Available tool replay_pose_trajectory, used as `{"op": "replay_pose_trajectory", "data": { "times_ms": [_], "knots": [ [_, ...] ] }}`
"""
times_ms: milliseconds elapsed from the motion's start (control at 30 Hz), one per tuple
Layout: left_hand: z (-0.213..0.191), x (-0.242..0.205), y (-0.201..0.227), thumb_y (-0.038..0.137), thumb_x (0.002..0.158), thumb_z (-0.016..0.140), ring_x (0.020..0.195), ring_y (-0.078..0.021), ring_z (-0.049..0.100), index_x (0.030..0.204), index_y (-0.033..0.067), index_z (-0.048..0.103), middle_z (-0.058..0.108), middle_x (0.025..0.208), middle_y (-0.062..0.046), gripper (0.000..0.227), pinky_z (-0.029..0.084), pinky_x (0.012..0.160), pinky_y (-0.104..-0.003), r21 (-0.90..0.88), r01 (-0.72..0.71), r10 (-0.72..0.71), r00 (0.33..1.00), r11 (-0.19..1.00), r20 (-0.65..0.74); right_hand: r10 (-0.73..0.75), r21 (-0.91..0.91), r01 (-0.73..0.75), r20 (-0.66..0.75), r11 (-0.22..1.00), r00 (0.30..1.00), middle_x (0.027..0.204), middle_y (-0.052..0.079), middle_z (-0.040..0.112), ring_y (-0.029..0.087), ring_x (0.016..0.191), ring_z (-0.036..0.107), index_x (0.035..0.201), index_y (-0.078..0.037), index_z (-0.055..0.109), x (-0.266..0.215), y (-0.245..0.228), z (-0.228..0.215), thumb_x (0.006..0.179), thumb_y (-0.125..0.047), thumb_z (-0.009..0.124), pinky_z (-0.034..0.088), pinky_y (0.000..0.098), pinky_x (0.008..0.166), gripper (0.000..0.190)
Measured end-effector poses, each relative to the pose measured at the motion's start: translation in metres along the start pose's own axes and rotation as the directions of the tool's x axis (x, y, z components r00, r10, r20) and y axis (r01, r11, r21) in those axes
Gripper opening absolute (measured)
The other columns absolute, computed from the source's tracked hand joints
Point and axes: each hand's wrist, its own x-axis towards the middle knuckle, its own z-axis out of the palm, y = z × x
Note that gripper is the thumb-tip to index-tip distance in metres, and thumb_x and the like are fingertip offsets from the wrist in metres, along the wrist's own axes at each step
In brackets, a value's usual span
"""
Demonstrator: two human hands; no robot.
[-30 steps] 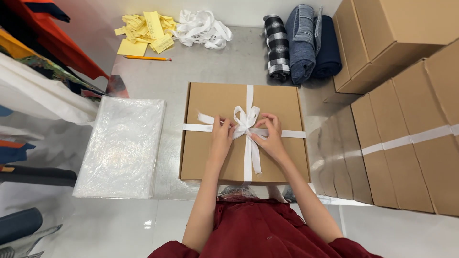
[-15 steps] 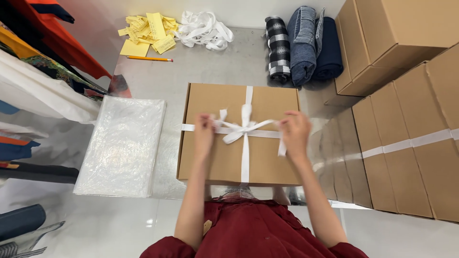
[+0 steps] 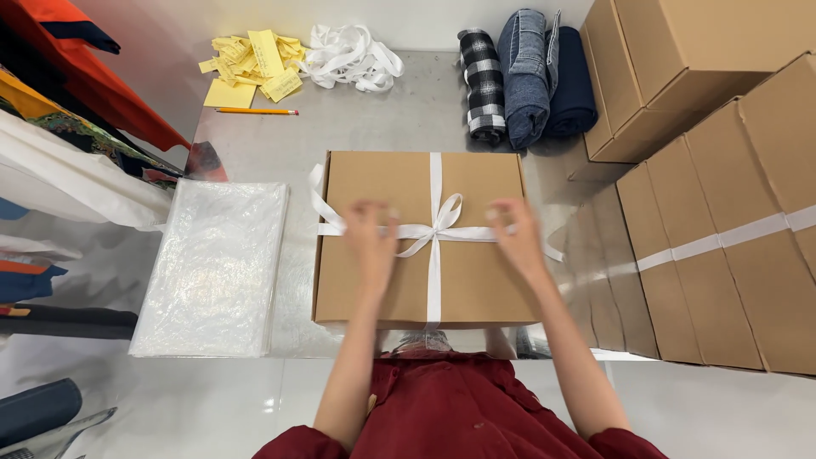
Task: The person unpacks a cardboard box, removes a plastic-wrapped pair of jeans, and places them on a table. They then wrap the jeans in bubble wrap, tie a ribbon around a box, and finally place the wrapped jeans into a cardboard box.
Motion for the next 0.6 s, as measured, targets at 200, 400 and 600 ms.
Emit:
{"op": "replay_pose_trajectory", "data": {
  "times_ms": [200, 400, 600],
  "knots": [
    [0.037, -0.021, 0.015, 0.028, 0.079, 0.084, 0.106, -0.0272, 0.059, 0.108, 0.0123, 0.056, 0.048, 0.108, -0.004, 0.043, 0.05, 0.088, -0.044, 0.201, -0.189, 0.08, 0.887, 0.961, 0.455, -0.065, -0.508, 0.234, 0.329, 0.829, 0.942, 0.115, -0.011, 0.063, 0.016, 0.115, 0.058, 0.118, -0.032, 0.062, -0.014, 0.0, 0.052, 0.085, -0.026, 0.076, 0.042, 0.0412, 0.097, 0.037],
    [0.02, -0.019, 0.01, 0.017, 0.08, 0.081, 0.107, -0.027, 0.055, 0.091, 0.0128, 0.065, 0.048, 0.108, -0.002, 0.019, 0.049, 0.085, -0.042, 0.256, -0.276, 0.15, 0.894, 0.926, 0.422, -0.154, -0.433, 0.208, 0.158, 0.877, 0.975, 0.089, -0.01, 0.067, 0.016, 0.094, 0.065, 0.096, -0.028, 0.07, -0.016, 0.003, 0.034, 0.089, -0.014, 0.073, 0.043, 0.0349, 0.089, 0.016],
    [0.009, -0.017, 0.002, 0.029, 0.083, 0.08, 0.113, -0.0224, 0.053, 0.085, 0.0154, 0.067, 0.048, 0.109, 0.002, 0.02, 0.045, 0.092, -0.041, 0.236, -0.244, 0.125, 0.895, 0.941, 0.427, -0.124, -0.421, 0.204, 0.21, 0.884, 0.97, 0.113, -0.009, 0.062, 0.019, 0.113, 0.057, 0.121, -0.033, 0.068, -0.013, 0.014, 0.031, 0.082, -0.031, 0.081, 0.041, 0.0447, 0.1, 0.041]
  ]
}}
